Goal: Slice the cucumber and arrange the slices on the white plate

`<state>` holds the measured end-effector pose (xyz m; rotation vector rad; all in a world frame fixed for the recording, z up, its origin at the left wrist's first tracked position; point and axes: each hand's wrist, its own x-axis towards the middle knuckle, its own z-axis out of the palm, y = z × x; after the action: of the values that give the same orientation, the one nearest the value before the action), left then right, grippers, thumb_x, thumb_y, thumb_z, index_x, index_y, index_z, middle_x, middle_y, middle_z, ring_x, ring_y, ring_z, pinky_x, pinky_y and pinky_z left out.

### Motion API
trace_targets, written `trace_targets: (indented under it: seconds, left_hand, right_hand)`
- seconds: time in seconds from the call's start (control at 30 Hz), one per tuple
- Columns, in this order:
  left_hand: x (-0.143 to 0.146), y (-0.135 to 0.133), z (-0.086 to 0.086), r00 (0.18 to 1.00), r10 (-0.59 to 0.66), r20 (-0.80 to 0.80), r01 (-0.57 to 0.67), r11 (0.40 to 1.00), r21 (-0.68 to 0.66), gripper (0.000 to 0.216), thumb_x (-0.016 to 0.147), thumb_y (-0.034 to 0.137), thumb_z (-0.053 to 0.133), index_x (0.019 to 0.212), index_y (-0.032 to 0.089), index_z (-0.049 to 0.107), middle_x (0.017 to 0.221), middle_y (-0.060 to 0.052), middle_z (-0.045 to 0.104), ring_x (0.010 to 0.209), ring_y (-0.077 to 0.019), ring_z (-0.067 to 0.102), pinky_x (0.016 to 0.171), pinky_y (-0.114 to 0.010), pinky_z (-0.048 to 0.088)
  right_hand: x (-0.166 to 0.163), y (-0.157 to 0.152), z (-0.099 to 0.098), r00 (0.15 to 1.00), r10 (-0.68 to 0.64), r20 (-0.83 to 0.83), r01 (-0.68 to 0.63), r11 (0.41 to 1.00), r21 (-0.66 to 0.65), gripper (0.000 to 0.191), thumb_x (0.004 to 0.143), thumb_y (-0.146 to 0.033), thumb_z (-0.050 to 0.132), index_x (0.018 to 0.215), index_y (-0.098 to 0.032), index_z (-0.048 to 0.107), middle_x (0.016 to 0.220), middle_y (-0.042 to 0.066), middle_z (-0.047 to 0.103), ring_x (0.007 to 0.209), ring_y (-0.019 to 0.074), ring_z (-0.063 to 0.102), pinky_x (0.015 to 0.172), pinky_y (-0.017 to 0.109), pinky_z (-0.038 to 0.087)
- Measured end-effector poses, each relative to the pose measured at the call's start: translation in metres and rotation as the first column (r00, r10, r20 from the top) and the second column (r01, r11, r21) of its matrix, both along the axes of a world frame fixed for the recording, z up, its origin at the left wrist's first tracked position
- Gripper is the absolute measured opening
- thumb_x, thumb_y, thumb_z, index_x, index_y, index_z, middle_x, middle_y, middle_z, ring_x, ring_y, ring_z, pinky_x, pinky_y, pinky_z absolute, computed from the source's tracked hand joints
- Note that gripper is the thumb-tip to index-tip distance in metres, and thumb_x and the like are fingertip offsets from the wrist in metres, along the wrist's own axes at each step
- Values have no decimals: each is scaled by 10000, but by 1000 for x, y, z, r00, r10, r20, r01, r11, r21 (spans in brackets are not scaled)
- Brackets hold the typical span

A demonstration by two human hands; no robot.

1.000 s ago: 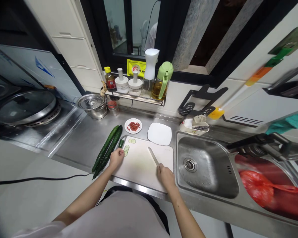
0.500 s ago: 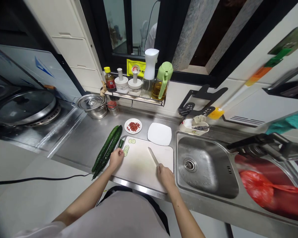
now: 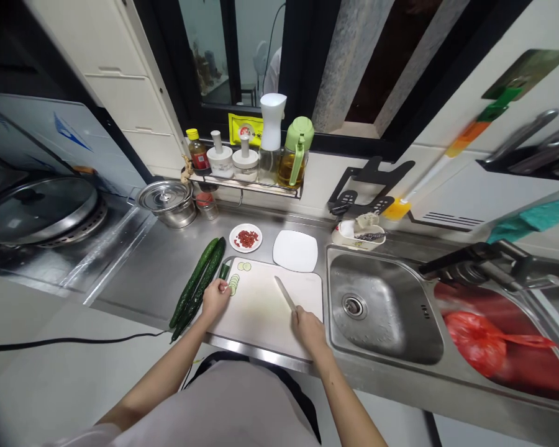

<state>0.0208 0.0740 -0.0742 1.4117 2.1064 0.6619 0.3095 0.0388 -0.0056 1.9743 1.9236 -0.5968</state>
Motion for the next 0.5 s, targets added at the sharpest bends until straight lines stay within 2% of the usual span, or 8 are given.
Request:
trace_targets:
  seconds: [0.1, 0.23, 0.37, 0.5]
  left_hand:
    - [5, 8, 2, 1000, -26, 9, 25, 999, 33, 124, 776, 240, 582, 873, 181, 633, 810, -31, 626, 772, -164, 594, 703, -246, 419]
    - [17, 31, 8, 991, -134, -19, 135, 990, 28, 198, 802, 240, 565, 979, 184, 635, 916, -59, 624, 837, -182, 601, 773, -271, 440]
    - [32, 58, 13, 964, -232, -128, 228, 973, -45, 319, 833, 256, 550, 1141, 188, 599, 1067, -97, 596, 945, -219, 596, 846, -311, 439]
    - [41, 74, 14, 924, -306, -228, 280, 950, -139, 343, 869, 273, 509, 1197, 202, 577, 1166, -122, 558, 974, -239, 596, 860, -335, 436]
  right_hand:
    - [-1, 0, 2, 1000, -6, -5, 6, 1000, -4, 368, 994, -325, 266, 1125, -167, 571, 979, 149, 697, 945, 240, 663, 730, 296, 422]
    - [-1, 0, 0, 1000, -6, -10, 6, 1000, 1, 358, 993, -322, 277, 1110, -164, 577, 975, 148, 697, 947, 237, 662, 746, 296, 423]
    - [1, -2, -4, 1000, -3, -22, 4, 1000, 31, 339, 985, -302, 293, 1094, -161, 582, 951, 139, 701, 930, 231, 666, 742, 290, 423]
    - [2, -2, -5, 1000, -11, -18, 11, 999, 31, 339, 982, -293, 296, 1105, -157, 581, 947, 144, 700, 929, 241, 666, 737, 297, 423]
